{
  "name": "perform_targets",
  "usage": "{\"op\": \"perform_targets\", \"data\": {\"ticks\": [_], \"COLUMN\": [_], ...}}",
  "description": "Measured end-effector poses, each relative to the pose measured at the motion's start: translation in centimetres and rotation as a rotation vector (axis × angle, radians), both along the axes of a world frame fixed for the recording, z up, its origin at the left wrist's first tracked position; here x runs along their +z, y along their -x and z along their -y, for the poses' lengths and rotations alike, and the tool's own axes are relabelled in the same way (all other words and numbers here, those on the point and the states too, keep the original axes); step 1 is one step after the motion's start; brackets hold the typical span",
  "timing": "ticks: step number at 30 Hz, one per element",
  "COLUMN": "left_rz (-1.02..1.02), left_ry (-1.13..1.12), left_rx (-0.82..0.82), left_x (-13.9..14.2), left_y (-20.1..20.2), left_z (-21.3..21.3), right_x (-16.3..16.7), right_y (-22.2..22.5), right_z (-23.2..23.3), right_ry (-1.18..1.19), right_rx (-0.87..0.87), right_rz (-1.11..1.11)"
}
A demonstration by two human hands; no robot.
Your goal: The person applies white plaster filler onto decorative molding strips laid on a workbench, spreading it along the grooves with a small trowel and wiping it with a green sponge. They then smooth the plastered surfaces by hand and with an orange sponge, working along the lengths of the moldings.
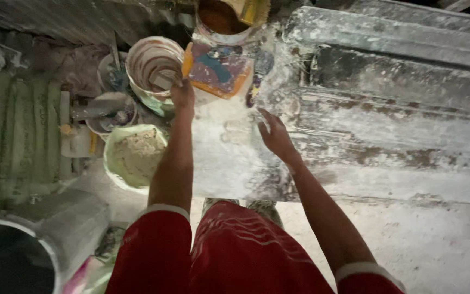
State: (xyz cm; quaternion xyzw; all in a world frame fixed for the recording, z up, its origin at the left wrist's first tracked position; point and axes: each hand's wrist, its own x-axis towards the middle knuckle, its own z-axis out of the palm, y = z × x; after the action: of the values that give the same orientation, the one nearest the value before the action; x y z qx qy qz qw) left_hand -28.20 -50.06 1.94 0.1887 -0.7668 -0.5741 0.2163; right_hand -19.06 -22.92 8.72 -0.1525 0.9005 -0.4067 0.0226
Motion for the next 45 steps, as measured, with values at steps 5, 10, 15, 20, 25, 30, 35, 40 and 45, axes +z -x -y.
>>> {"op": "perform_targets", "data": {"ticks": [5,10,15,20,25,30,35,40,45], "left_rz": [0.187,0.352,0.38,0.194,0.266,0.047,0.126,0.27,-0.123], "left_ry": [0.155,-0.126,-0.24,0.213,0.029,0.253,-0.01,0.113,0.49], "left_rx": [-0.051,-0.179,-0.382,-0.617,-0.693,-0.553,-0.485,-0.879,-1.383], "left_x": [0.2,2.9,4.1,5.0,6.5,5.9,4.7,3.6,2.1], "left_y": [1.3,1.4,-2.8,-9.1,-13.2,-13.5,-12.1,-12.4,-16.3], "left_z": [0.9,1.9,4.7,6.6,6.1,5.0,1.6,-2.7,-6.2], "right_x": [0.3,-0.5,-2.3,-4.0,-5.0,-5.5,-5.9,-8.0,-9.8], "right_y": [3.8,5.5,5.8,6.1,5.5,4.4,3.1,-2.3,-12.6], "right_z": [4.6,4.7,5.6,6.4,6.8,8.1,6.9,1.2,-10.7], "right_ry": [-0.146,-0.187,-0.302,-0.255,-0.028,0.068,-0.014,-0.002,0.221], "right_rx": [-0.013,-0.051,-0.062,-0.137,-0.174,-0.084,0.029,-0.158,-0.648], "right_rz": [-0.191,-0.044,-0.149,-0.049,-0.169,-0.146,-0.114,0.005,0.083]}}
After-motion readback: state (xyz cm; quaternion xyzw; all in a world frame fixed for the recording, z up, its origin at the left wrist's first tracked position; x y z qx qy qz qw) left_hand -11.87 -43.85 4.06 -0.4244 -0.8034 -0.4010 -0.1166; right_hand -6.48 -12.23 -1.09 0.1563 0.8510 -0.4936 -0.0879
